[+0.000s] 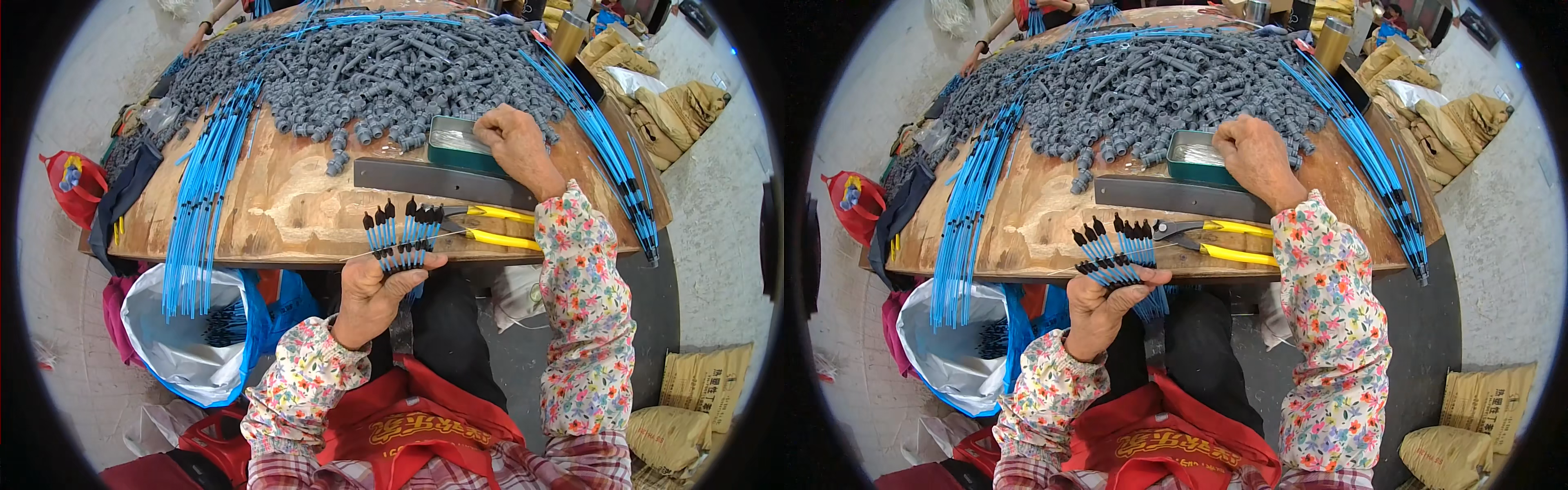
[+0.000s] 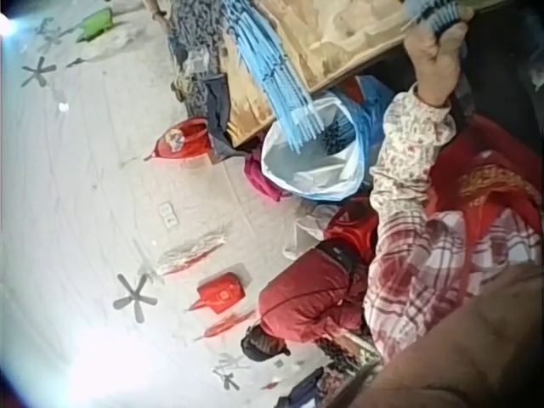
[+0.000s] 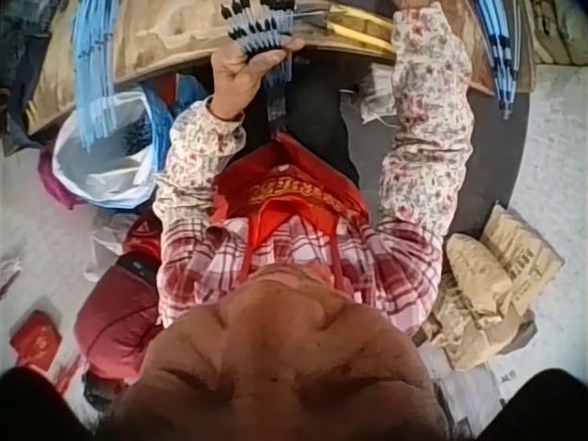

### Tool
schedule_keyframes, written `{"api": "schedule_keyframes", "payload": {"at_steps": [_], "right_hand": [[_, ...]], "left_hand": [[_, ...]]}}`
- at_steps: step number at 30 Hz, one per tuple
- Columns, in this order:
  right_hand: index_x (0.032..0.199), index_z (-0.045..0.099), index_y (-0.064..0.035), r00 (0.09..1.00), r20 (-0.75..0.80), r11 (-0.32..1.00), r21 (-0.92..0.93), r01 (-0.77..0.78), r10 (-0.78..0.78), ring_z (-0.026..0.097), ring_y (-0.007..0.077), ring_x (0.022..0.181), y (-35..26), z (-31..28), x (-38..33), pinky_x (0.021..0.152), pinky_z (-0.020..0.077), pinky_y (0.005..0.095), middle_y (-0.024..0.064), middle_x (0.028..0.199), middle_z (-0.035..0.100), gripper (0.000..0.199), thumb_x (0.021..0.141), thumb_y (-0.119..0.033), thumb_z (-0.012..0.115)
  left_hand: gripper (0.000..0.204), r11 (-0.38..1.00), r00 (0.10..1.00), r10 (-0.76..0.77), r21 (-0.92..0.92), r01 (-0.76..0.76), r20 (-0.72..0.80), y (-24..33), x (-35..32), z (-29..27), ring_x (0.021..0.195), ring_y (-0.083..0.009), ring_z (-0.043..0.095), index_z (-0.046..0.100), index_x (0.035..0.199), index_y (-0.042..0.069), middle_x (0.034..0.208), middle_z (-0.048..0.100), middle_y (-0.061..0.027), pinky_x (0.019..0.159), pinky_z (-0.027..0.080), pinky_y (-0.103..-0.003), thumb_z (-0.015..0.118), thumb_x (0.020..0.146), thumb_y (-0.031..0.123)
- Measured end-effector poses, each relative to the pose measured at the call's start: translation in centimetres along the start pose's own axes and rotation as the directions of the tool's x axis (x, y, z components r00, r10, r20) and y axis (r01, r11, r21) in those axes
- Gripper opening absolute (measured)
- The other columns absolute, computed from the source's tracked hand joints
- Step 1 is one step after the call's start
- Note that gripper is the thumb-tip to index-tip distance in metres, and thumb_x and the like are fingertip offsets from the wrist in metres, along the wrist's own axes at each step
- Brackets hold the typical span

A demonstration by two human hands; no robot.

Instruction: Assembling small grey components onto blue electrical cables at a workbench.

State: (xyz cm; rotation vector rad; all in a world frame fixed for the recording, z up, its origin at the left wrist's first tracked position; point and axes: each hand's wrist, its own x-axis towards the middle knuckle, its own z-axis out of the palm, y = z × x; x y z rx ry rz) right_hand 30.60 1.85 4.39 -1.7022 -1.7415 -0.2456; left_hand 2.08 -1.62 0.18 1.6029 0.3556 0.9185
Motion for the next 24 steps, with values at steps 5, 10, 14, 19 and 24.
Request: {"api": "schedule_keyframes", "payload": {"at_steps": [5,10,14,19,24], "right_hand": [[0.087,0.06,0.0001,0.994,-0.075,0.905,0.424,-0.035,0.073,0.055,0.017,0.067,-6.5,-3.1,-1.1,0.06,0.0421,0.0269,0.0059,0.072,0.056,0.006,0.082,-0.003,0.06],[0.089,0.062,0.001,0.997,0.069,0.867,0.493,-0.074,0.045,0.055,0.0158,0.068,-11.1,-5.8,-5.3,0.059,0.0413,0.0251,0.0058,0.075,0.056,0.008,0.082,0.0,0.059],[0.092,0.064,-0.0003,0.991,-0.086,0.886,0.444,0.132,-0.104,0.054,0.0167,0.066,-11.7,-5.8,-6.5,0.057,0.0414,0.0258,0.0068,0.074,0.054,0.013,0.08,0.004,0.06],[0.094,0.066,-0.0016,0.986,-0.115,0.921,0.36,0.152,-0.118,0.054,0.019,0.064,-11.9,-5.5,-6.4,0.056,0.0422,0.0286,0.0075,0.072,0.053,0.017,0.078,0.005,0.062],[0.093,0.067,-0.0015,0.987,-0.109,0.931,0.333,0.151,-0.121,0.054,0.02,0.063,-11.8,-5.2,-6.3,0.056,0.0428,0.0302,0.0082,0.072,0.054,0.018,0.076,0.005,0.063]], "left_hand": [[0.015,1.0,1.0,-0.005,-0.012,0.004,-0.029,-0.1,-0.3,-0.3,0.092,-0.0209,0.066,0.063,0.101,-0.005,0.097,0.069,-0.0165,0.084,0.051,-0.031,0.059,0.088,0.002],[0.016,0.996,0.998,-0.004,-0.084,-0.001,-0.055,-0.2,-0.2,0.4,0.092,-0.0201,0.066,0.063,0.101,-0.005,0.096,0.069,-0.0161,0.083,0.052,-0.031,0.06,0.088,0.003],[0.017,0.993,0.997,-0.048,-0.108,0.041,-0.064,0.2,0.0,0.4,0.091,-0.0133,0.064,0.065,0.104,-0.002,0.098,0.07,-0.0096,0.083,0.05,-0.027,0.058,0.088,0.0],[0.017,0.994,0.999,-0.023,-0.106,0.018,-0.048,0.2,0.1,0.3,0.092,-0.0133,0.064,0.064,0.104,-0.002,0.098,0.069,-0.01,0.084,0.05,-0.027,0.058,0.089,0.0],[0.017,0.993,0.999,-0.029,-0.116,0.024,-0.045,0.2,0.0,0.3,0.093,-0.0144,0.064,0.064,0.104,-0.003,0.098,0.069,-0.0111,0.085,0.05,-0.028,0.057,0.089,0.0]]}}
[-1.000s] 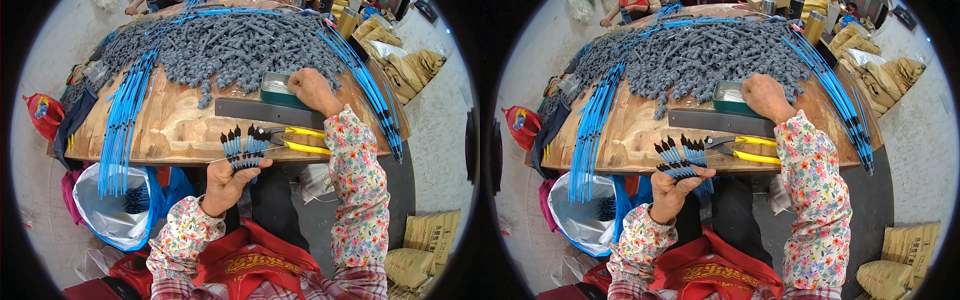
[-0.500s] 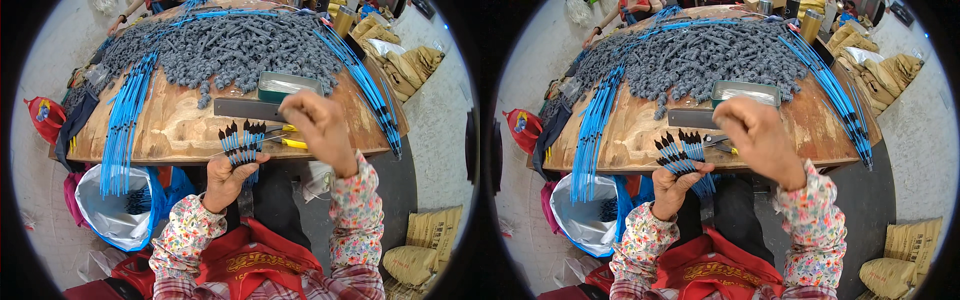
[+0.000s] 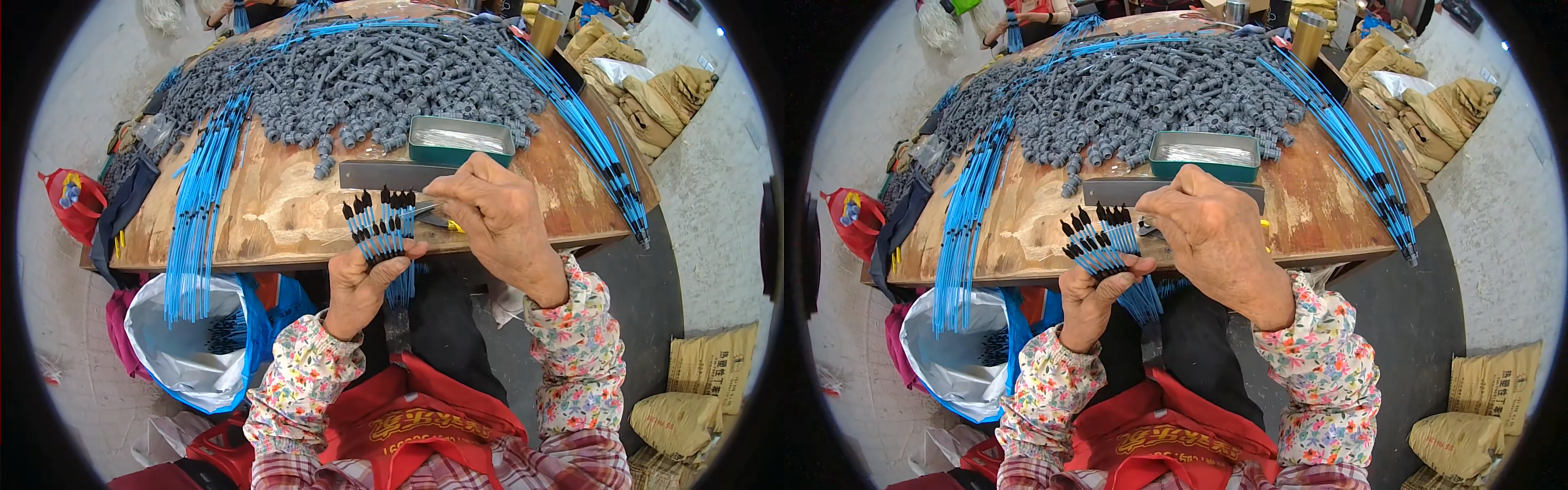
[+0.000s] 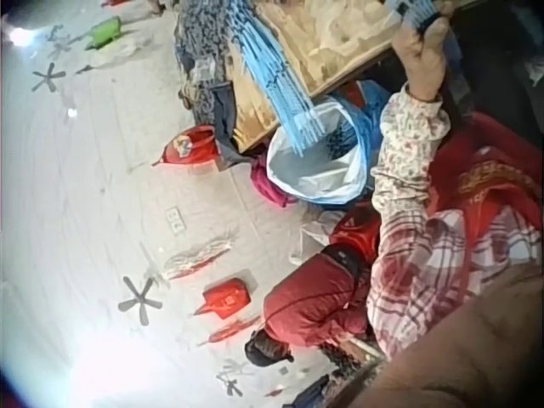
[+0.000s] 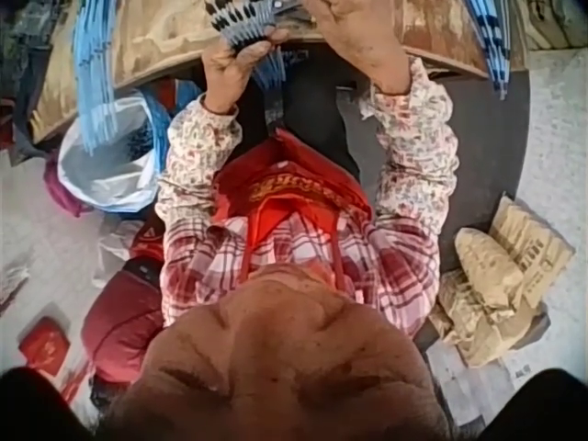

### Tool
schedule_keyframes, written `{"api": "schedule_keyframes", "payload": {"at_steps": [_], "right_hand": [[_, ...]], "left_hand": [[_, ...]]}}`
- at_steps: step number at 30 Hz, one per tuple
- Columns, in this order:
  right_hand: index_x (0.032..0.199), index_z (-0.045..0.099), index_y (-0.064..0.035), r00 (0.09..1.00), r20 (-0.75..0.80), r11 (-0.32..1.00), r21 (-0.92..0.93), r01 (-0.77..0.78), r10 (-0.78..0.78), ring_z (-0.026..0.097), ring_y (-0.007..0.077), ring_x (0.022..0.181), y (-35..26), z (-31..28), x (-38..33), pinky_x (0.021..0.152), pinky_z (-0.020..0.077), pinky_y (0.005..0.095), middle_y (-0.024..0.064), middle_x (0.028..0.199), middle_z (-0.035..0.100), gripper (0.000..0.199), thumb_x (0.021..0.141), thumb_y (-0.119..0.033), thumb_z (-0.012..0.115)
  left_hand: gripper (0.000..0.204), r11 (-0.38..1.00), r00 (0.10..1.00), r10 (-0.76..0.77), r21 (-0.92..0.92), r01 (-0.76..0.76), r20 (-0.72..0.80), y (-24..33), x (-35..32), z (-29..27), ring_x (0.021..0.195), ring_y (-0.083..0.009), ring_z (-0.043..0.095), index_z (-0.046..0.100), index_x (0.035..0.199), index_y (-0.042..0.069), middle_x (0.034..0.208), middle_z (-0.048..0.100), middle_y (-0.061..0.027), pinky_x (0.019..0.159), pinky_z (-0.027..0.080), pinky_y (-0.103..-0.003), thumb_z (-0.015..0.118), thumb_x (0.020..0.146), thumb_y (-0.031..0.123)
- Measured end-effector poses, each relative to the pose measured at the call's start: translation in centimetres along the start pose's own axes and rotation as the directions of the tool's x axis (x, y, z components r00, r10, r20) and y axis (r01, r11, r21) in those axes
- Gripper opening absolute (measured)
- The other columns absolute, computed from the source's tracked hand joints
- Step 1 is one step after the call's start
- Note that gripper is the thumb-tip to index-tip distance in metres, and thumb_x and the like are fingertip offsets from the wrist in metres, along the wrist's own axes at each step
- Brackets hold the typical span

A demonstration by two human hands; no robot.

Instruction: Assembling small grey components onto blue electrical cables at a workbench.

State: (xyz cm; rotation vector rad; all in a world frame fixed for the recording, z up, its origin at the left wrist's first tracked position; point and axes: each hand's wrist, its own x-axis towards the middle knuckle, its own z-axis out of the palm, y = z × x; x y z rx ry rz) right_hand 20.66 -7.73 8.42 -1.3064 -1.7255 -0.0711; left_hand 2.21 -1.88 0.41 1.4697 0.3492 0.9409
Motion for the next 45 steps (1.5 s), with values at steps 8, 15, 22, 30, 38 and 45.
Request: {"api": "schedule_keyframes", "payload": {"at_steps": [8,15,22,30,38,45], "right_hand": [[0.092,0.067,-0.0008,1.0,0.007,1.0,-0.001,-0.017,0.017,0.055,0.0208,0.064,-0.1,0.1,0.1,0.056,0.043,0.0306,0.009,0.072,0.054,0.016,0.077,0.004,0.064],[0.091,0.066,-0.0065,0.998,0.045,0.997,-0.074,0.035,-0.032,0.059,0.0284,0.069,-0.4,-0.2,0.9,0.058,0.0463,0.0369,0.0107,0.075,0.053,0.015,0.076,-0.006,0.064],[0.101,0.066,-0.0072,0.985,0.149,0.986,-0.131,0.104,-0.084,0.056,0.0249,0.067,-0.8,-0.8,1.3,0.057,0.0437,0.0338,0.0093,0.076,0.051,0.027,0.076,0.001,0.06],[0.096,0.067,-0.0091,0.976,0.211,0.984,-0.152,0.095,-0.061,0.057,0.027,0.071,-0.9,-1.5,1.6,0.059,0.0449,0.0368,0.0096,0.078,0.051,0.026,0.07,-0.005,0.067],[0.099,0.067,-0.0056,0.975,0.19,0.983,-0.122,0.136,-0.111,0.056,0.0255,0.066,-1.2,-1.2,1.9,0.056,0.0434,0.0336,0.0103,0.075,0.052,0.024,0.079,0.003,0.057],[0.095,0.066,-0.0024,0.975,0.169,0.987,0.092,0.129,-0.143,0.055,0.0243,0.066,0.1,-0.6,1.7,0.058,0.0433,0.0325,0.0109,0.074,0.052,0.019,0.079,0.004,0.058]], "left_hand": [[0.017,1.0,1.0,-0.016,0.017,0.016,0.012,0.0,0.1,-0.2,0.094,-0.0161,0.064,0.063,0.105,-0.003,0.098,0.069,-0.0124,0.086,0.05,-0.029,0.057,0.089,-0.001],[0.018,0.999,1.0,-0.012,-0.033,0.012,0.017,-0.1,0.1,-0.2,0.095,-0.017,0.064,0.063,0.105,-0.004,0.099,0.069,-0.0128,0.087,0.05,-0.029,0.056,0.088,-0.004],[0.021,0.999,0.999,-0.033,-0.029,0.034,0.024,-0.2,-0.1,-0.3,0.095,-0.0165,0.064,0.062,0.107,-0.004,0.1,0.069,-0.013,0.087,0.05,-0.029,0.056,0.087,-0.005],[0.021,0.998,0.998,-0.054,-0.034,0.054,0.012,-0.2,-0.1,-0.3,0.094,-0.0164,0.065,0.062,0.108,-0.004,0.099,0.069,-0.0128,0.087,0.05,-0.028,0.057,0.087,-0.004],[0.021,0.999,0.999,-0.036,-0.029,0.037,0.023,-0.1,0.0,-0.4,0.094,-0.0176,0.065,0.062,0.108,-0.004,0.098,0.069,-0.0139,0.087,0.05,-0.029,0.057,0.087,-0.003],[0.02,0.997,0.999,-0.037,-0.065,0.039,0.035,-0.2,-0.1,-0.7,0.095,-0.0188,0.065,0.061,0.107,-0.005,0.099,0.068,-0.0146,0.087,0.05,-0.03,0.056,0.087,-0.005]]}}
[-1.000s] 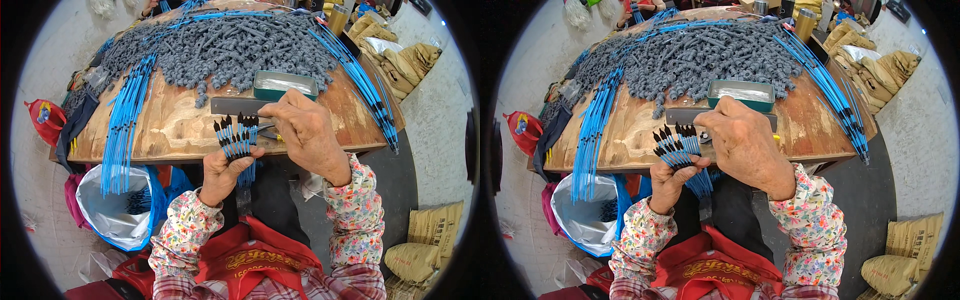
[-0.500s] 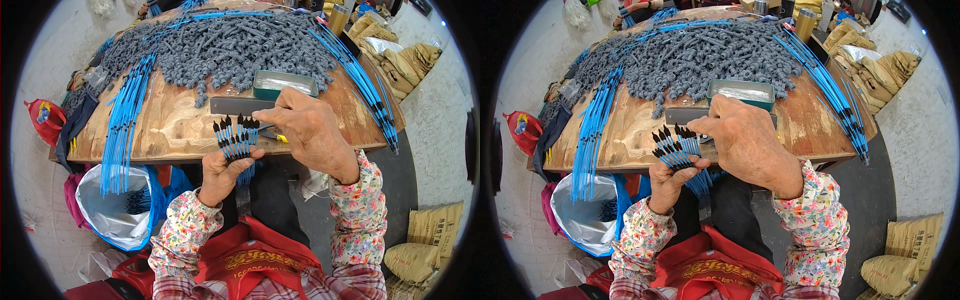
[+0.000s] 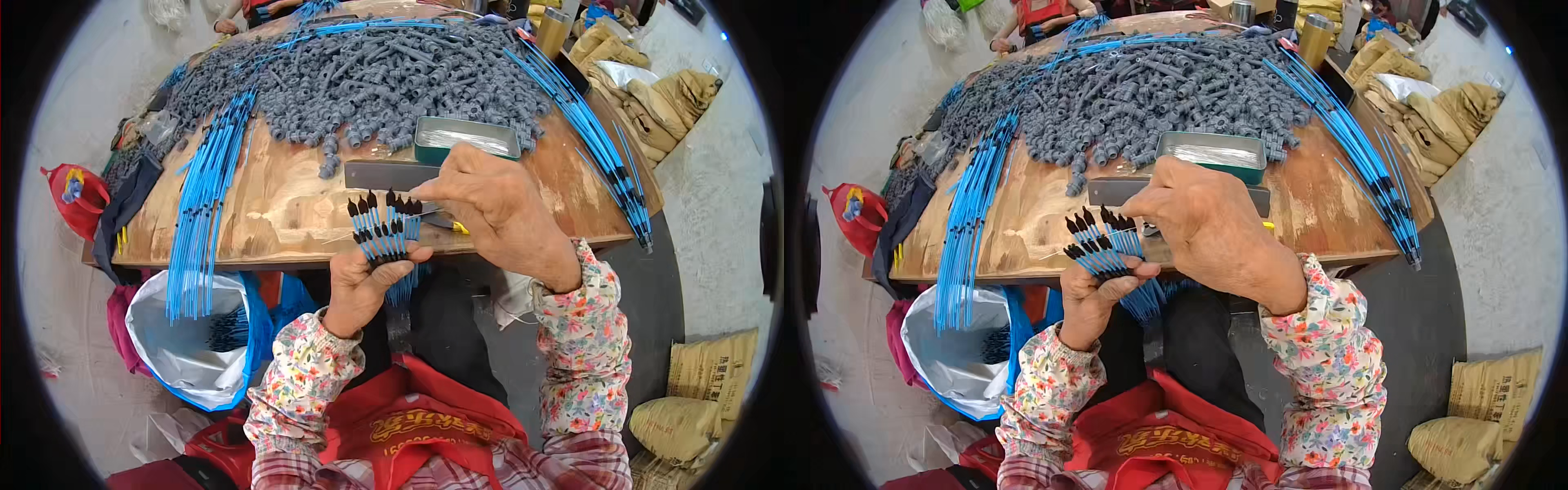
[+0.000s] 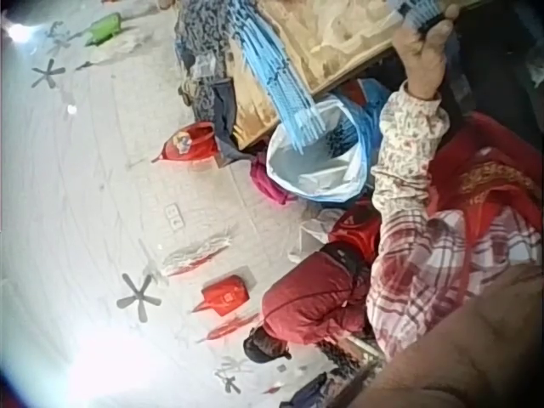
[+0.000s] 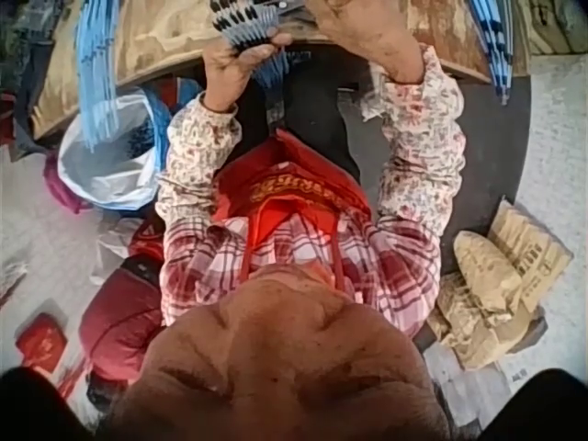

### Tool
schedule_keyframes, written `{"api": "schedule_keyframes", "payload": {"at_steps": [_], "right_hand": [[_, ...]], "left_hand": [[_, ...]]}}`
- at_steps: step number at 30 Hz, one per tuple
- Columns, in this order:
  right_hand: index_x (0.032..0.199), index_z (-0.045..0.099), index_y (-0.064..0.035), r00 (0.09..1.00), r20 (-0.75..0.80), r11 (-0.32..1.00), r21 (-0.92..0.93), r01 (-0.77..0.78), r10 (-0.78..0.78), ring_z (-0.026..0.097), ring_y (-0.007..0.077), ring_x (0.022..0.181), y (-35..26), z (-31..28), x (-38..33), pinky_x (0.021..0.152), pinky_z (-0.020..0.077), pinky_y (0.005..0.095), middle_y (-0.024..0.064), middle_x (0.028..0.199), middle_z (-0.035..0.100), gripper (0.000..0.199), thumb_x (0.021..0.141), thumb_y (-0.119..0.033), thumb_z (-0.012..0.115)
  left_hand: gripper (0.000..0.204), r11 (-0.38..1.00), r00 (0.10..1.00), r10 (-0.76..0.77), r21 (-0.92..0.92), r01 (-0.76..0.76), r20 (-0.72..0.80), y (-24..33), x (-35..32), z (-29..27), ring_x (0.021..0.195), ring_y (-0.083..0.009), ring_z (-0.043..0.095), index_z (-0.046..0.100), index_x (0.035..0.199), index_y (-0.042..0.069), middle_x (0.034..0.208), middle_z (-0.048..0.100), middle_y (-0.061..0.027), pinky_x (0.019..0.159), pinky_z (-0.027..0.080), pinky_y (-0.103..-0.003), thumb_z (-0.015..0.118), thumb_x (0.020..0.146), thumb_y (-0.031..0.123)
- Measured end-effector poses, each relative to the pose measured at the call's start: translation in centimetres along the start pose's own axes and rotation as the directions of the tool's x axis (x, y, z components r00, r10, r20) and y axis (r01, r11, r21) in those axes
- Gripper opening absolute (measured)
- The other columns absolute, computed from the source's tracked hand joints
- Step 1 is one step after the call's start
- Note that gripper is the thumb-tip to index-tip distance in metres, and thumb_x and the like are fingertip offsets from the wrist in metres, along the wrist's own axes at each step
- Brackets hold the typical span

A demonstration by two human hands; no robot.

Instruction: Assembling small grey components onto blue electrical cables at a workbench.

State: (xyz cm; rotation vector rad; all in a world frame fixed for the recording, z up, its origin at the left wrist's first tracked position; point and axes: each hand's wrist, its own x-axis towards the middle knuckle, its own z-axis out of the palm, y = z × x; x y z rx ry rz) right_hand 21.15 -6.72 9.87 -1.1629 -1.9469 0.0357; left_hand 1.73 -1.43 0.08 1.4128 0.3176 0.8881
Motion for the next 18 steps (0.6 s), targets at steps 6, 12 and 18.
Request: {"api": "schedule_keyframes", "payload": {"at_steps": [6,12,18], "right_hand": [[0.095,0.064,0.0004,0.997,-0.015,0.997,-0.007,-0.079,0.079,0.053,0.0215,0.065,-0.6,0.4,0.2,0.058,0.0423,0.0308,0.0094,0.076,0.052,0.015,0.082,0.003,0.058],[0.097,0.063,0.0013,0.991,-0.07,0.99,0.087,-0.109,0.115,0.054,0.0198,0.065,-0.8,1.2,0.0,0.057,0.042,0.0292,0.0092,0.077,0.053,0.016,0.082,0.004,0.058],[0.098,0.062,0.0017,0.952,-0.252,0.983,0.115,-0.146,0.171,0.055,0.0186,0.065,-1.2,3.4,-0.9,0.057,0.0425,0.028,0.0091,0.079,0.054,0.019,0.081,0.007,0.057]], "left_hand": [[0.02,1.0,1.0,0.004,-0.013,-0.004,0.001,-0.1,0.1,0.1,0.095,-0.0188,0.065,0.061,0.107,-0.004,0.099,0.068,-0.0143,0.087,0.05,-0.03,0.056,0.087,-0.006],[0.021,1.0,1.0,0.008,0.003,-0.008,0.005,0.1,0.0,0.0,0.095,-0.0192,0.065,0.061,0.108,-0.004,0.099,0.068,-0.0143,0.086,0.051,-0.03,0.055,0.087,-0.006],[0.021,1.0,1.0,0.0,-0.03,-0.001,-0.018,0.1,0.0,0.2,0.095,-0.0198,0.065,0.061,0.108,-0.004,0.099,0.068,-0.015,0.086,0.051,-0.03,0.055,0.087,-0.006]]}}
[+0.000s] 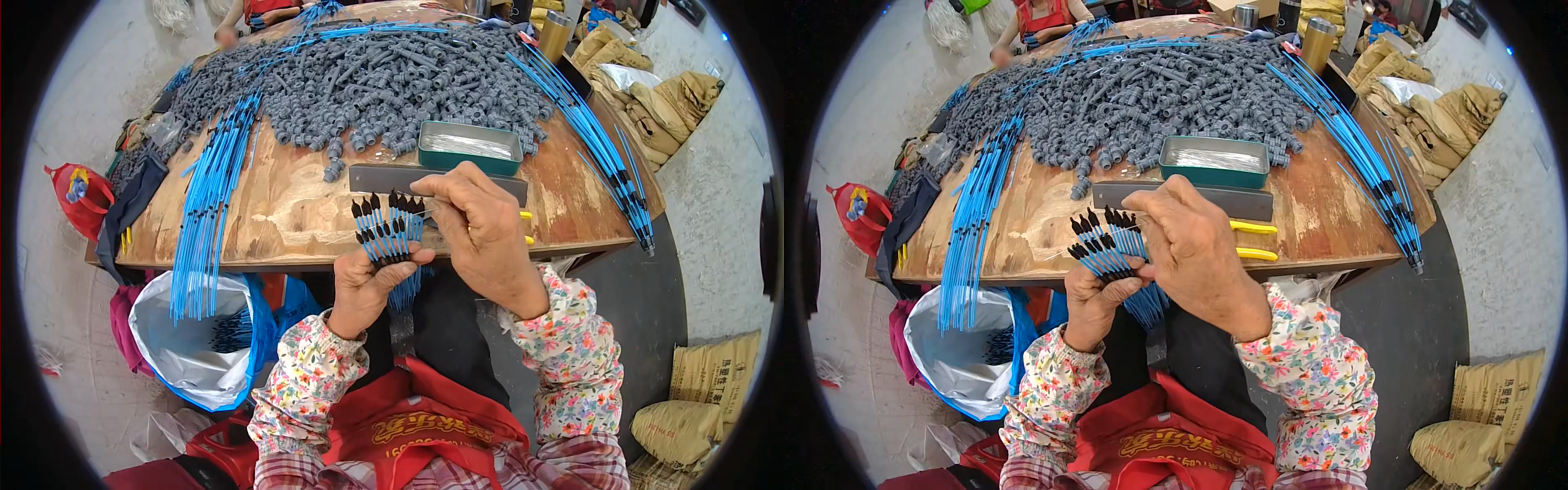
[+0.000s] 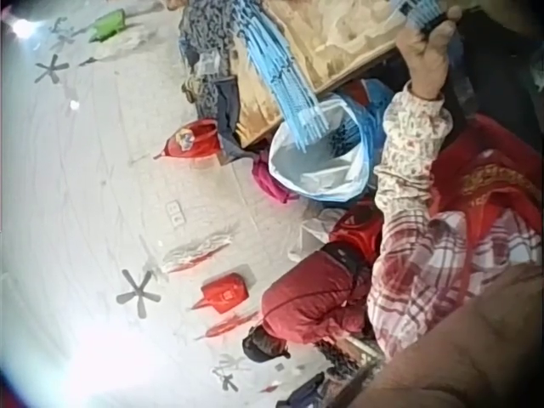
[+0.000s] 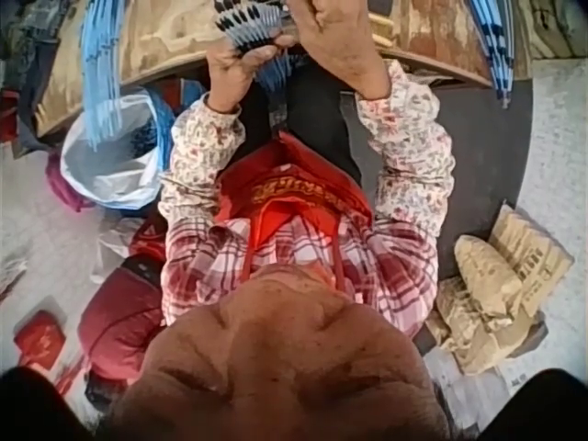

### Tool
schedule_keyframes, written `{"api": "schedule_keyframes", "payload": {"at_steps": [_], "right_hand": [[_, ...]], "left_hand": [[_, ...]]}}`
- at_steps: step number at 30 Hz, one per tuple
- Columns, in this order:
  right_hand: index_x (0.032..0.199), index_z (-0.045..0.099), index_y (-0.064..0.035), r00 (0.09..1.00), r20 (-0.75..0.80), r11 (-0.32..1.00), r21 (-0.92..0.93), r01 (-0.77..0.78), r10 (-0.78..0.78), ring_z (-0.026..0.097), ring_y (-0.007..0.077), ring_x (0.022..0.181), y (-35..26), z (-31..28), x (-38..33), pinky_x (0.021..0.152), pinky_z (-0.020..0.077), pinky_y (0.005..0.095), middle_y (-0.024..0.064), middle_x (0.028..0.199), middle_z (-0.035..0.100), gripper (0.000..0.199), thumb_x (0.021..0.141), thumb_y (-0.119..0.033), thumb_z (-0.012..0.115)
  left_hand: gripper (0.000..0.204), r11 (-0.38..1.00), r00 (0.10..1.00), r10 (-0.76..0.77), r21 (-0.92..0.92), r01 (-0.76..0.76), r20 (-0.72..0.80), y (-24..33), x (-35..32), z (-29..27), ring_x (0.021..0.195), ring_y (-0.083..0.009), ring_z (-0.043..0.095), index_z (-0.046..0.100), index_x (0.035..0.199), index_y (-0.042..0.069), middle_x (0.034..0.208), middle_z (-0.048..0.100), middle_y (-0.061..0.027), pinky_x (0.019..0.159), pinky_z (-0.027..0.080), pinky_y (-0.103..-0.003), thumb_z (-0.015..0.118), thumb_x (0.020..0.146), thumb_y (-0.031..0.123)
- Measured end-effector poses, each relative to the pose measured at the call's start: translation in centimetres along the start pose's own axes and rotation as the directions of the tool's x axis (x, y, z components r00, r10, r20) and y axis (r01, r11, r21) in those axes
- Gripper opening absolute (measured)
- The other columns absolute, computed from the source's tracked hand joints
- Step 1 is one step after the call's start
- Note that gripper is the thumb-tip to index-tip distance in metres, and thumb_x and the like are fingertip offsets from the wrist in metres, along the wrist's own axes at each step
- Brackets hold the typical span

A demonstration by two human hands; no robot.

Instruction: Assembling small grey components onto blue electrical cables at a workbench.

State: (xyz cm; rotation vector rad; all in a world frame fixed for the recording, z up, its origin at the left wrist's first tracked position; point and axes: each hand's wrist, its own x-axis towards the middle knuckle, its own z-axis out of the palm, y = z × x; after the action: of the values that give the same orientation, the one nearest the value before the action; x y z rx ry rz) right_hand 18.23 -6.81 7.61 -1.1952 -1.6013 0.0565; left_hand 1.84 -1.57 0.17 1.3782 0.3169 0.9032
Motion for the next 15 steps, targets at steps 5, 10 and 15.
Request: {"api": "schedule_keyframes", "payload": {"at_steps": [5,10,15], "right_hand": [[0.097,0.063,0.002,0.994,-0.105,1.0,0.0,0.01,-0.01,0.055,0.0189,0.066,-0.1,1.3,-0.3,0.058,0.0436,0.0273,0.0094,0.079,0.055,0.019,0.08,0.009,0.058],[0.096,0.063,0.002,0.998,-0.031,0.999,-0.023,0.046,-0.047,0.056,0.0192,0.067,-0.2,0.2,0.4,0.058,0.044,0.0275,0.0098,0.079,0.055,0.018,0.08,0.008,0.058],[0.097,0.065,0.0001,0.995,0.069,0.996,-0.049,0.073,-0.07,0.055,0.0185,0.066,-0.2,-0.4,1.0,0.059,0.0435,0.0279,0.0089,0.078,0.054,0.017,0.082,0.005,0.059]], "left_hand": [[0.021,0.998,0.999,0.047,0.028,-0.048,0.022,0.1,0.0,0.0,0.096,-0.0198,0.065,0.06,0.108,-0.004,0.099,0.068,-0.0155,0.086,0.051,-0.03,0.055,0.087,-0.006],[0.022,0.999,0.999,0.042,0.002,-0.042,0.027,-0.2,0.0,-0.2,0.096,-0.0196,0.065,0.06,0.109,-0.004,0.099,0.068,-0.016,0.086,0.051,-0.029,0.056,0.087,-0.006],[0.021,1.0,0.999,0.016,-0.024,-0.015,0.029,-0.3,0.0,-0.4,0.096,-0.0192,0.065,0.06,0.108,-0.004,0.1,0.068,-0.0162,0.086,0.051,-0.029,0.057,0.087,-0.005]]}}
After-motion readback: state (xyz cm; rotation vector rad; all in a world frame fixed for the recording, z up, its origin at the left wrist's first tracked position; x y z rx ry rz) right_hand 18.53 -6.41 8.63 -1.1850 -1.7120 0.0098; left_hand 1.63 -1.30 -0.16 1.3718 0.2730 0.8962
